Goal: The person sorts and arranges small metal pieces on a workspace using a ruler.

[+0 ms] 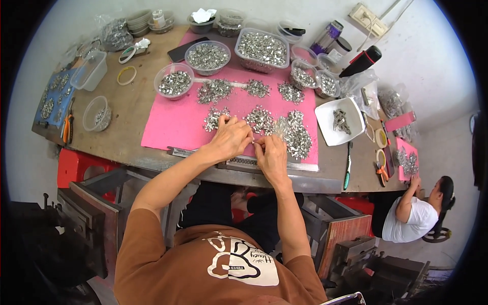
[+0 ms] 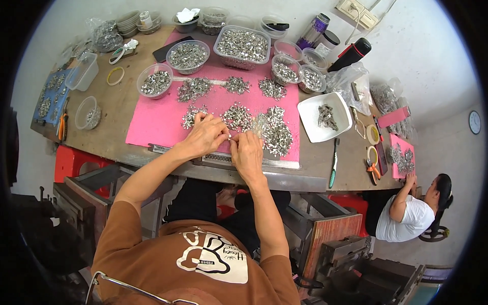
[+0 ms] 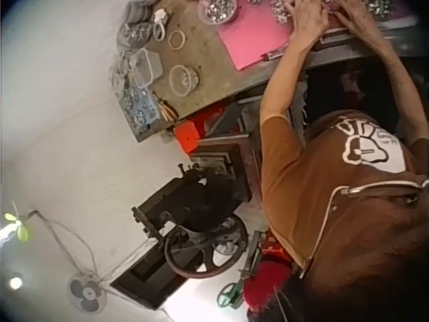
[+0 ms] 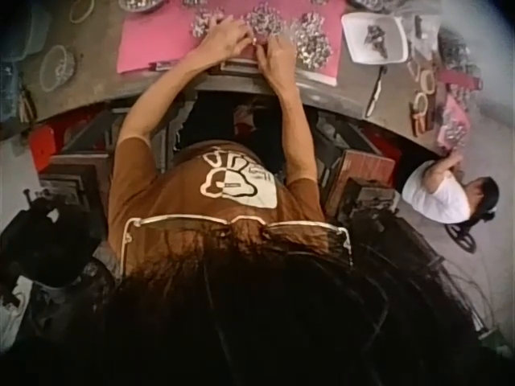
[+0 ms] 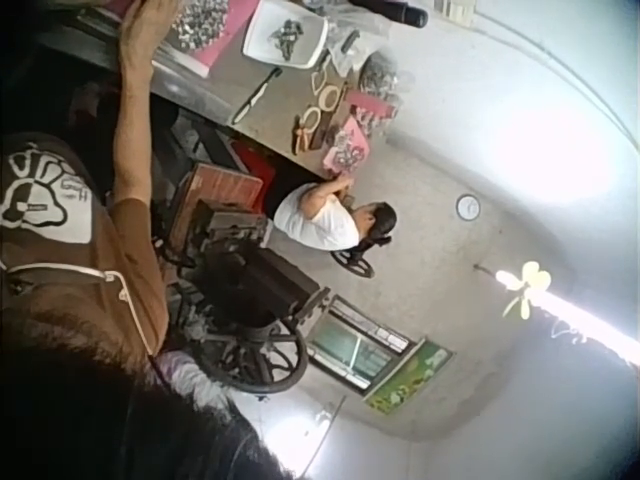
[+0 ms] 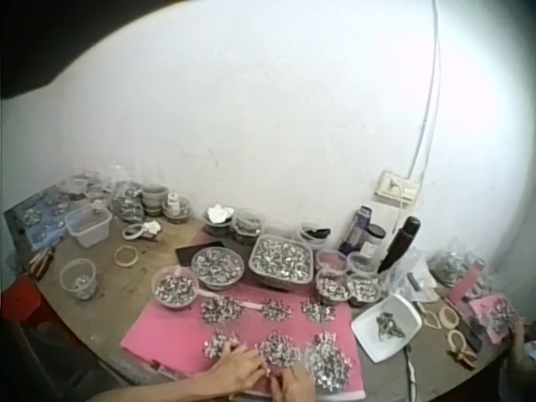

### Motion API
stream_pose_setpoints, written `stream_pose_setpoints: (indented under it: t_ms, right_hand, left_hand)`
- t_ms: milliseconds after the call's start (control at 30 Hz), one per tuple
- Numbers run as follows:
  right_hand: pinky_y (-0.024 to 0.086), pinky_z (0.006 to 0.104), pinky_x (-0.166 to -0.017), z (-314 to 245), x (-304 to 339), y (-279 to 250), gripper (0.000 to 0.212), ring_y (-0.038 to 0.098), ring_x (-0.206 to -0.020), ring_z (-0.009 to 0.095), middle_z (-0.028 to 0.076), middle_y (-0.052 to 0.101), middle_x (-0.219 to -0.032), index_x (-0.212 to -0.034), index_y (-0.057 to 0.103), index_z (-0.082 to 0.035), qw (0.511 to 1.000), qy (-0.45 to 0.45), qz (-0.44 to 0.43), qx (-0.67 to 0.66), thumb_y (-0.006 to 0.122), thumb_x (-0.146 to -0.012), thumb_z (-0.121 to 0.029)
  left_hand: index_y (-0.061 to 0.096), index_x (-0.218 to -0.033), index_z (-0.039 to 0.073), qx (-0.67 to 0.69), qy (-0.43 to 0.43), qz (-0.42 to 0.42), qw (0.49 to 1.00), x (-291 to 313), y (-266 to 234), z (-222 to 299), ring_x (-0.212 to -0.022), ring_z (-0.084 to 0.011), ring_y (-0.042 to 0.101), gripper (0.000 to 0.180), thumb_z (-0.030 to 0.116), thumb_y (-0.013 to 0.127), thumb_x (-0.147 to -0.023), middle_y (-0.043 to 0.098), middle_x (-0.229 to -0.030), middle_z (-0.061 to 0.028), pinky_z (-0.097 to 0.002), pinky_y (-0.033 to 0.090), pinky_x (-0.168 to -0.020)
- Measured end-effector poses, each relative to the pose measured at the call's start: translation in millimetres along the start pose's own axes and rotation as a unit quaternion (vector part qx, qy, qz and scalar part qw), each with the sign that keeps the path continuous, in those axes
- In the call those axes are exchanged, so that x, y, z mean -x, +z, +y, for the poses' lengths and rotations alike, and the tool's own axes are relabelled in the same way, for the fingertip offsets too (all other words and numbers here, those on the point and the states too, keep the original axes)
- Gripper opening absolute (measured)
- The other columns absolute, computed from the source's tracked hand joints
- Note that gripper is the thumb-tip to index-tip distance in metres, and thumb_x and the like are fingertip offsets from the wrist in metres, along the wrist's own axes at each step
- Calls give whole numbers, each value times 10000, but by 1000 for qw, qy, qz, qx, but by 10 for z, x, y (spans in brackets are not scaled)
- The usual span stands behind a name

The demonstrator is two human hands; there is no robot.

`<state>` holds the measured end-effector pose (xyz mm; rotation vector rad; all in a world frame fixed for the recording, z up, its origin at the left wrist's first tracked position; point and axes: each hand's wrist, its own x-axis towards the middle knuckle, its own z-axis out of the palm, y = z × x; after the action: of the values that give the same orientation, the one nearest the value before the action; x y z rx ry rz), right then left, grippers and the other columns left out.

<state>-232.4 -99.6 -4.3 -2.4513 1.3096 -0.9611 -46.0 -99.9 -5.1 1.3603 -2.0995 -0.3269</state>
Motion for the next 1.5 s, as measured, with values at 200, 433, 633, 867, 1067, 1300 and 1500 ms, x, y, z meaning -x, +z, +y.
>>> stream_pose_setpoints:
  t_ms: [200, 433, 633, 867, 1067, 1300, 1500]
  right_hand:
    - [407, 428, -764, 35, -3, 8, 123, 581, -833, 309, 115, 582, -845, -869, 623, -46, 1000, 5, 10, 1, 734, -819, -61]
    - [411, 431, -764, 53, 15, -45, 118, 586, -834, 307, 115, 581, -846, -878, 627, -47, 1000, 4, 1, -13, 732, -825, -54]
    - [410, 423, -766, 64, 11, -69, 101, 590, -830, 299, 104, 583, -841, -878, 647, -49, 999, 10, -9, -37, 736, -832, -63]
    - [400, 409, -755, 63, 2, -65, 95, 591, -818, 279, 92, 582, -830, -891, 668, -62, 999, 11, -15, -40, 741, -837, -88]
    - [454, 409, -700, 39, -38, -88, 101, 599, -723, 271, 91, 593, -766, -859, 670, -38, 999, 8, -1, -43, 758, -808, -47]
    - [387, 401, -759, 98, 8, -51, 97, 579, -803, 256, 61, 581, -806, -875, 661, -75, 995, 49, -30, -77, 746, -830, -85]
    - [388, 401, -767, 82, 3, -51, 104, 583, -813, 259, 60, 589, -813, -873, 653, -69, 997, 41, -23, -66, 743, -823, -79]
  left_hand:
    - [698, -915, 98, -97, 41, 25, 994, 0, 19, 80, -958, -254, 561, 97, 169, 717, -851, 624, -919, -52, -529, 305, -1005]
    - [673, -865, 93, -26, 22, -16, 999, -92, -176, -38, -954, -250, 553, 73, 158, 706, -853, 619, -879, -53, -538, 313, -1013]
    - [688, -901, 106, -209, -24, 77, 975, 144, -447, -270, -960, -227, 564, 49, 143, 702, -871, 636, -919, -22, -508, 314, -1012]
    - [746, -954, 185, -25, 117, 15, 993, 51, -270, -157, -977, -225, 550, 133, 132, 741, -833, 612, -892, 4, -512, 315, -1011]
    - [760, -947, 218, -16, 195, -101, 975, -187, -335, -356, -978, -213, 540, 130, 185, 768, -822, 606, -882, 19, -487, 325, -993]
    - [758, -927, 215, 19, 224, -129, 966, -211, -341, -374, -974, -206, 542, 98, 230, 768, -831, 597, -848, 27, -460, 337, -988]
    - [729, -899, 195, -21, 258, -141, 956, -249, -394, -278, -971, -204, 550, 73, 219, 758, -838, 598, -856, 25, -473, 338, -1014]
